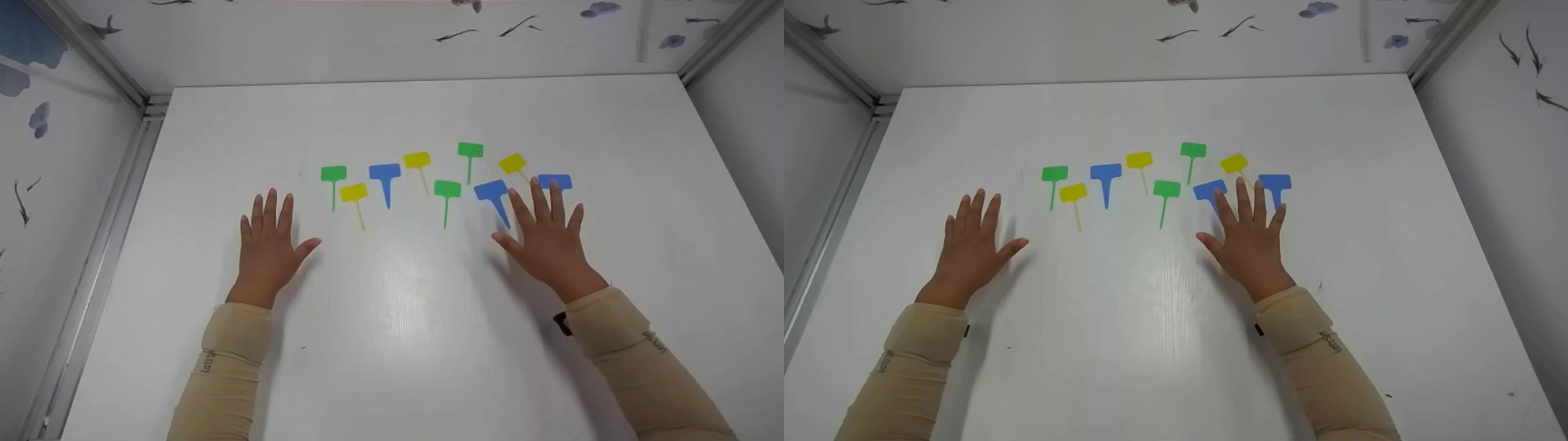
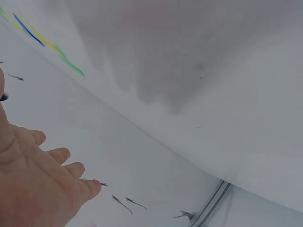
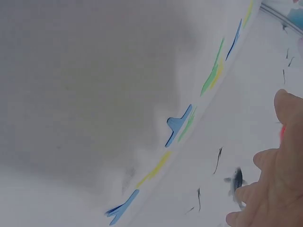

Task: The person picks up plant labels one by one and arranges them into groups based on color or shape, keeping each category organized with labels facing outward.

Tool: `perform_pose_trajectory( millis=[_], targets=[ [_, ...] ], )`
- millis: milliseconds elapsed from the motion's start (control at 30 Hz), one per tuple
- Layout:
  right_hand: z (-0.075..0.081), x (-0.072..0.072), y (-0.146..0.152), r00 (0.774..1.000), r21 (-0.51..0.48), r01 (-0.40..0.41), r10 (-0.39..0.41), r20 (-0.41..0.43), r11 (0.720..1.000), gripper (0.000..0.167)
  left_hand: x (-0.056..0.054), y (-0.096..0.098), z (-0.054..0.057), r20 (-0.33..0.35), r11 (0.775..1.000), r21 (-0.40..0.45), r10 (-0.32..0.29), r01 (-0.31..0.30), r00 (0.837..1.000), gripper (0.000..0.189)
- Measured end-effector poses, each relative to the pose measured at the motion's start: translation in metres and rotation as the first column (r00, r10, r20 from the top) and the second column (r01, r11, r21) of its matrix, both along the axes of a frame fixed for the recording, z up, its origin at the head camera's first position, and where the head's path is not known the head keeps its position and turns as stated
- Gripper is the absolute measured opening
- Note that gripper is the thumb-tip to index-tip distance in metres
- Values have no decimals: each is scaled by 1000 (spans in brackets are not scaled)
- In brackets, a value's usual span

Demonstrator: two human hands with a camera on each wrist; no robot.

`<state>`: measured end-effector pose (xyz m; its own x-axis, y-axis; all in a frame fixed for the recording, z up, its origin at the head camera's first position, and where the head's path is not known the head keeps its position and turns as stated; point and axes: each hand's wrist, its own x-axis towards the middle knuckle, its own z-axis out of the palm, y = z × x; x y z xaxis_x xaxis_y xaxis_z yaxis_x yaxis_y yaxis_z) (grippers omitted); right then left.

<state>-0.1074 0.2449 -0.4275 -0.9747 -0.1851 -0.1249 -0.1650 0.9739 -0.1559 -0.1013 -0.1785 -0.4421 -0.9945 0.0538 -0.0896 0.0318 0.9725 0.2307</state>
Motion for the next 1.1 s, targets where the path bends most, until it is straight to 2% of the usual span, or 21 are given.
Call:
perform_pose_trajectory(
  millis=[400, 600, 800, 1100],
  targets=[
    [1, -3, -13, 998, 26, -58, 58, 8, 998, 79, -7, -2, -6, -4, 999, 36, 4, -4, 1000, 87],
    [-2, -3, -18, 997, 41, -80, 80, 10, 996, 81, -12, -2, -7, 24, 998, 57, 18, -19, 1000, 88],
    [-2, -3, -27, 993, 42, -114, 113, 12, 993, 82, -18, -1, -9, 61, 993, 114, 29, -36, 998, 89],
    [-6, -1, -36, 988, 19, -152, 152, 16, 988, 82, -23, 0, -12, 74, 988, 149, 29, -40, 997, 89]
  ],
)
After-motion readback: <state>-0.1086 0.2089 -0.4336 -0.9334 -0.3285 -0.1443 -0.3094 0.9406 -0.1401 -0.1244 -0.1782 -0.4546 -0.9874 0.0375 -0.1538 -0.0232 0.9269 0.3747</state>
